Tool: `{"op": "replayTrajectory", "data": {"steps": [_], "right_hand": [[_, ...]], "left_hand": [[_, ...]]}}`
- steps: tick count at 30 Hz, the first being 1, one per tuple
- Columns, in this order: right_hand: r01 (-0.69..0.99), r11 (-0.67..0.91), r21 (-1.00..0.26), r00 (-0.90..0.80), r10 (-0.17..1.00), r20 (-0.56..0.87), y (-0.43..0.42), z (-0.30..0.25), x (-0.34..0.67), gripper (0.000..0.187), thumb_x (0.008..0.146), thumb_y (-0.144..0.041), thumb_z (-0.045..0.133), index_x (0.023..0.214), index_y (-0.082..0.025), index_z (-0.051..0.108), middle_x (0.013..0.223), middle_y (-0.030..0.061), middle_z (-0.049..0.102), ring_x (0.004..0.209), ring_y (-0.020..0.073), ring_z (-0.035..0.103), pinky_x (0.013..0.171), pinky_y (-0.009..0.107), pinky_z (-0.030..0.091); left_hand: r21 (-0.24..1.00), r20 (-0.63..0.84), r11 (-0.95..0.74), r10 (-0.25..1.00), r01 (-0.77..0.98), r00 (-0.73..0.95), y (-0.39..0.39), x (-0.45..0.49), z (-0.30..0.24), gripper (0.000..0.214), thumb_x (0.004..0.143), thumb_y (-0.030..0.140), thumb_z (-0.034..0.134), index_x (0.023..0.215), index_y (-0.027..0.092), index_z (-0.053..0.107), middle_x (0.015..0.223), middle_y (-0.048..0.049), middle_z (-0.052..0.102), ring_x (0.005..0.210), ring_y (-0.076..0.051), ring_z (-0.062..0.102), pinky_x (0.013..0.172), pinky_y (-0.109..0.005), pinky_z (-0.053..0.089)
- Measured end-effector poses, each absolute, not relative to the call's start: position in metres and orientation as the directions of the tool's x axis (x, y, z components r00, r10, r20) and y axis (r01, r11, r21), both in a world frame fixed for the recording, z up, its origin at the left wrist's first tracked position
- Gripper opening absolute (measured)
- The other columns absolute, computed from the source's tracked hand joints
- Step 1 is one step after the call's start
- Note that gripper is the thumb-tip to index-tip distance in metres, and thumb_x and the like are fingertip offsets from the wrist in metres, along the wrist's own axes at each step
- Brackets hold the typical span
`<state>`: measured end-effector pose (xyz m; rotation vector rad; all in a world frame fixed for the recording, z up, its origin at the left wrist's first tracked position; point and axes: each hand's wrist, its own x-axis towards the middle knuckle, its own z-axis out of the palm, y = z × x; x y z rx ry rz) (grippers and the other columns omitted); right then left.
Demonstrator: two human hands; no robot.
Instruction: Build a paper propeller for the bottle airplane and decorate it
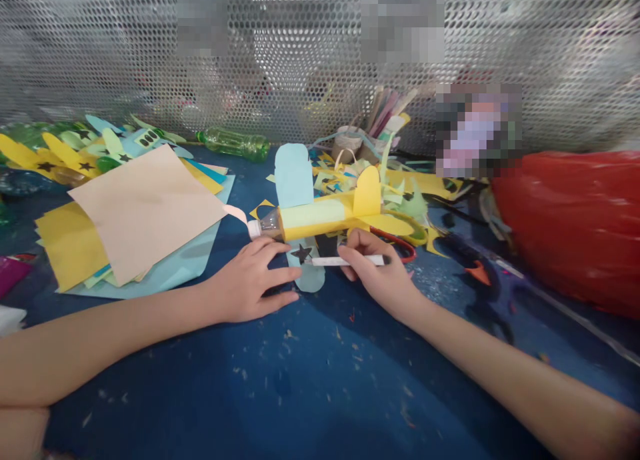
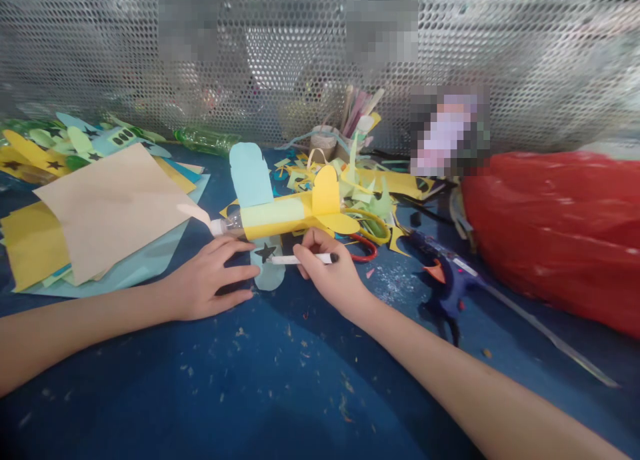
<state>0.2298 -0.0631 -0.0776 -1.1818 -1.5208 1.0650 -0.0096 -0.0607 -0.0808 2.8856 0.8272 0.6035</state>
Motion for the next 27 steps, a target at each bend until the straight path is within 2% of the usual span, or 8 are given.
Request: {"op": "replayTrajectory", "data": {"steps": [5,8,12,14,17,19,27], "right_hand": [[0.194,0.173,-0.966,-0.137,0.979,0.148,-0.064,-0.077,0.228,0.029,0.084,-0.024,0.057,0.062,-0.024,0.038,0.043,-0.0076,0.044,0.043,0.0097,0.036,0.049,0.027,0.028],[0.183,0.162,-0.97,-0.069,0.986,0.152,-0.065,-0.073,0.228,0.029,0.084,-0.024,0.056,0.06,-0.024,0.039,0.043,-0.0063,0.045,0.045,0.0104,0.038,0.05,0.027,0.031],[0.139,0.123,-0.983,-0.022,0.992,0.121,-0.066,-0.069,0.229,0.025,0.088,-0.027,0.046,0.064,-0.023,0.052,0.05,-0.0007,0.056,0.05,0.0139,0.049,0.052,0.029,0.037],[0.147,0.137,-0.98,-0.036,0.99,0.133,-0.066,-0.069,0.23,0.022,0.087,-0.028,0.049,0.066,-0.022,0.054,0.052,-0.0008,0.056,0.05,0.0137,0.049,0.051,0.029,0.037],[0.182,0.168,-0.969,-0.026,0.986,0.166,-0.066,-0.074,0.231,0.031,0.085,-0.03,0.06,0.06,-0.023,0.044,0.048,-0.005,0.045,0.047,0.0108,0.039,0.048,0.027,0.031],[0.182,0.167,-0.969,-0.038,0.986,0.162,-0.065,-0.077,0.231,0.035,0.088,-0.034,0.06,0.061,-0.023,0.04,0.046,-0.0068,0.039,0.045,0.0101,0.035,0.047,0.027,0.028],[0.161,0.171,-0.972,-0.091,0.983,0.157,-0.06,-0.081,0.23,0.037,0.087,-0.039,0.064,0.066,-0.024,0.038,0.043,-0.0083,0.046,0.043,0.0093,0.038,0.05,0.027,0.029]], "left_hand": [[0.183,0.349,-0.853,0.521,0.489,0.779,-0.061,-0.01,-0.081,0.038,0.096,0.044,0.047,0.113,0.017,0.068,0.124,-0.019,0.053,0.119,-0.033,0.046,0.099,-0.053,0.044],[0.179,0.351,-0.855,0.517,0.486,0.781,-0.061,-0.01,-0.081,0.037,0.096,0.043,0.048,0.113,0.017,0.068,0.124,-0.0188,0.053,0.119,-0.033,0.047,0.099,-0.053,0.044],[0.179,0.349,-0.856,0.517,0.485,0.782,-0.061,-0.01,-0.08,0.037,0.096,0.044,0.048,0.113,0.017,0.067,0.123,-0.0187,0.054,0.118,-0.033,0.047,0.099,-0.053,0.044],[0.18,0.35,-0.855,0.518,0.486,0.781,-0.061,-0.01,-0.08,0.038,0.096,0.044,0.048,0.114,0.017,0.067,0.123,-0.019,0.054,0.118,-0.033,0.047,0.099,-0.053,0.044],[0.179,0.352,-0.854,0.519,0.488,0.779,-0.061,-0.01,-0.08,0.037,0.096,0.044,0.048,0.114,0.017,0.067,0.123,-0.0183,0.054,0.117,-0.032,0.048,0.099,-0.054,0.044],[0.18,0.352,-0.853,0.521,0.49,0.777,-0.061,-0.01,-0.081,0.037,0.096,0.044,0.048,0.114,0.018,0.067,0.123,-0.0178,0.054,0.117,-0.032,0.048,0.098,-0.053,0.045],[0.176,0.355,-0.856,0.516,0.486,0.78,-0.06,-0.01,-0.081,0.038,0.096,0.044,0.047,0.113,0.017,0.068,0.123,-0.0192,0.054,0.116,-0.032,0.048,0.097,-0.053,0.045]]}}
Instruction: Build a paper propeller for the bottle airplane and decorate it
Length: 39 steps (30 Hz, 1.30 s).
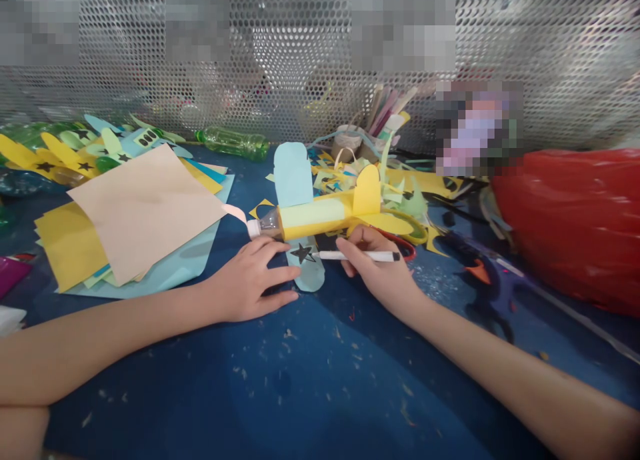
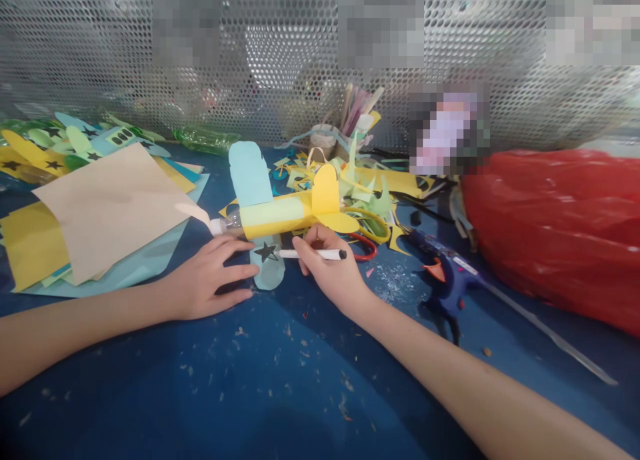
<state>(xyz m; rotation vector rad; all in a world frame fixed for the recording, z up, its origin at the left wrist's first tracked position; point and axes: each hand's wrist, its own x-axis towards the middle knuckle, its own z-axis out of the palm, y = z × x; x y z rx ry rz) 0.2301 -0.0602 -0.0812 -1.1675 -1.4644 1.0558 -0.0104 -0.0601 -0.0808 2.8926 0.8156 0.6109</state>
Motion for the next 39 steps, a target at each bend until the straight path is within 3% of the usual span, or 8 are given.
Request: {"op": "replayTrajectory", "data": {"steps": [39], "right_hand": [[0.153,0.169,-0.974,-0.134,0.98,0.149,-0.0589,-0.0872,0.2314,0.032,0.089,-0.031,0.06,0.067,-0.024,0.039,0.044,-0.0093,0.048,0.043,0.0089,0.039,0.05,0.027,0.03]], "left_hand": [[0.18,0.354,-0.853,0.52,0.489,0.777,-0.0608,-0.0094,-0.0808,0.037,0.096,0.044,0.047,0.113,0.018,0.068,0.123,-0.0182,0.054,0.118,-0.032,0.047,0.098,-0.053,0.045]]}}
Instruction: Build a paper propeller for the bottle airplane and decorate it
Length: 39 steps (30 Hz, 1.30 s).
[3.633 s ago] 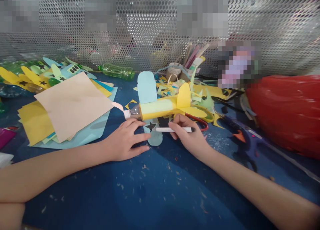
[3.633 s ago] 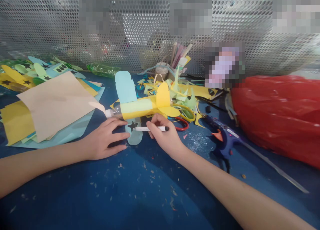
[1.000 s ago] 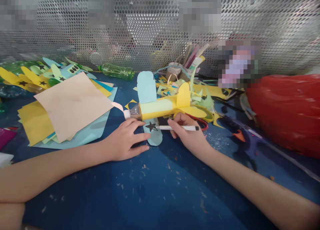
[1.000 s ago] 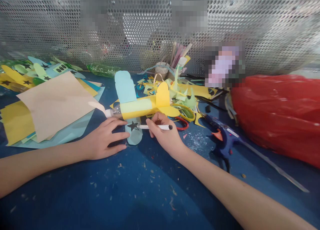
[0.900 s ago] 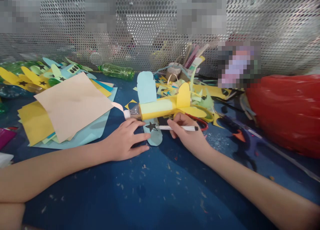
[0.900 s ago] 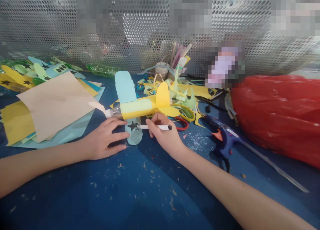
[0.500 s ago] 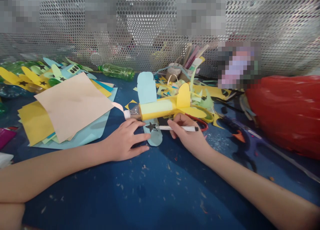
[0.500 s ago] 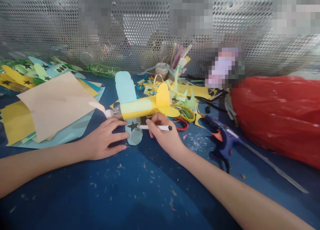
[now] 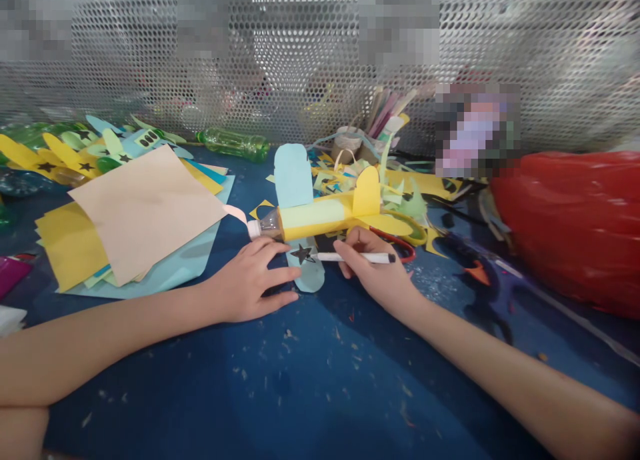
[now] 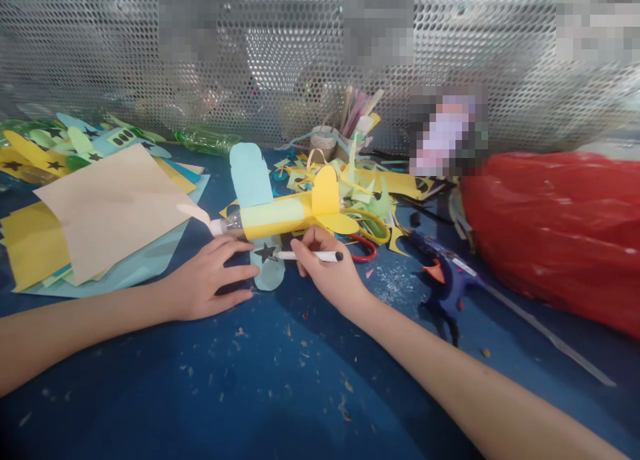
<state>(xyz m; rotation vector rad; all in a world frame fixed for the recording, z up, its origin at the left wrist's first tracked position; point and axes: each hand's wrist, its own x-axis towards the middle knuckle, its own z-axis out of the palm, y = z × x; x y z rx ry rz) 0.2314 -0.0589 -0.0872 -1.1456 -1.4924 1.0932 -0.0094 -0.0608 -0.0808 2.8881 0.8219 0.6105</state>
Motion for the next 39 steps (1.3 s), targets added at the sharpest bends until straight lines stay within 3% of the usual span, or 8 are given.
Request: {"op": "replayTrajectory", "data": {"steps": [39], "right_hand": [[0.169,0.151,-0.974,-0.135,0.982,0.129,-0.0599,-0.0853,0.2307,0.033,0.088,-0.034,0.062,0.066,-0.023,0.04,0.044,-0.0086,0.049,0.043,0.009,0.041,0.051,0.026,0.033]], "left_hand": [[0.166,0.369,-0.862,0.504,0.478,0.781,-0.0599,-0.0096,-0.0817,0.038,0.096,0.044,0.047,0.113,0.017,0.068,0.122,-0.0188,0.054,0.117,-0.032,0.048,0.097,-0.052,0.046]]}}
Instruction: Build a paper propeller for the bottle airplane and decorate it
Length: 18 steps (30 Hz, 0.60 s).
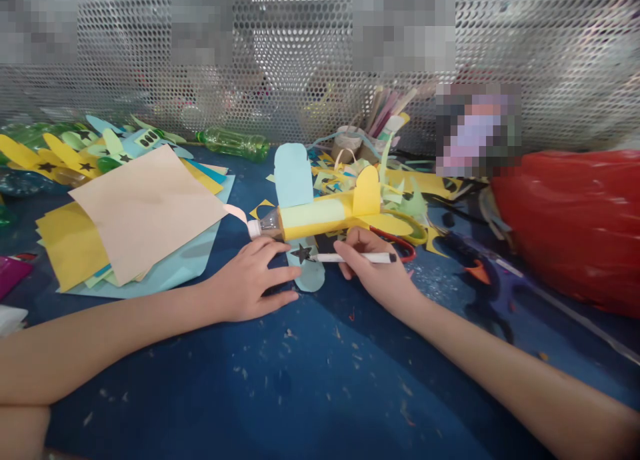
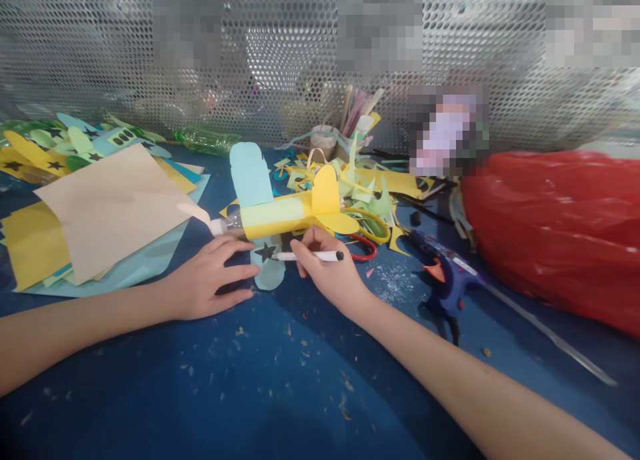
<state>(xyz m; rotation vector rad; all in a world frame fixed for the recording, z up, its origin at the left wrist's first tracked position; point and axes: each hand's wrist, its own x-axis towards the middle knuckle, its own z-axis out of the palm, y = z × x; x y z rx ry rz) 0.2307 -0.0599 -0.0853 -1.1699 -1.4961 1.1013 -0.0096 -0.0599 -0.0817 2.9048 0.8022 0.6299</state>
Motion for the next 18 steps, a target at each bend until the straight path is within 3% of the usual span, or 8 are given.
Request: {"op": "replayTrajectory", "data": {"steps": [10,18], "right_hand": [[0.172,0.156,-0.973,-0.126,0.983,0.135,-0.0604,-0.0821,0.2298,0.036,0.087,-0.038,0.064,0.065,-0.024,0.039,0.043,-0.0082,0.047,0.042,0.0096,0.038,0.049,0.027,0.03],[0.185,0.159,-0.97,-0.112,0.984,0.14,-0.0609,-0.0802,0.2309,0.033,0.086,-0.03,0.06,0.062,-0.024,0.038,0.042,-0.0082,0.044,0.041,0.0094,0.036,0.048,0.027,0.028]], "left_hand": [[0.174,0.363,-0.853,0.519,0.491,0.774,-0.0608,-0.0096,-0.0817,0.038,0.096,0.045,0.047,0.113,0.019,0.067,0.124,-0.0178,0.054,0.117,-0.032,0.047,0.098,-0.053,0.045],[0.182,0.354,-0.854,0.52,0.488,0.777,-0.061,-0.0096,-0.0805,0.037,0.096,0.044,0.048,0.113,0.017,0.068,0.124,-0.0187,0.054,0.118,-0.032,0.047,0.099,-0.053,0.044]]}}
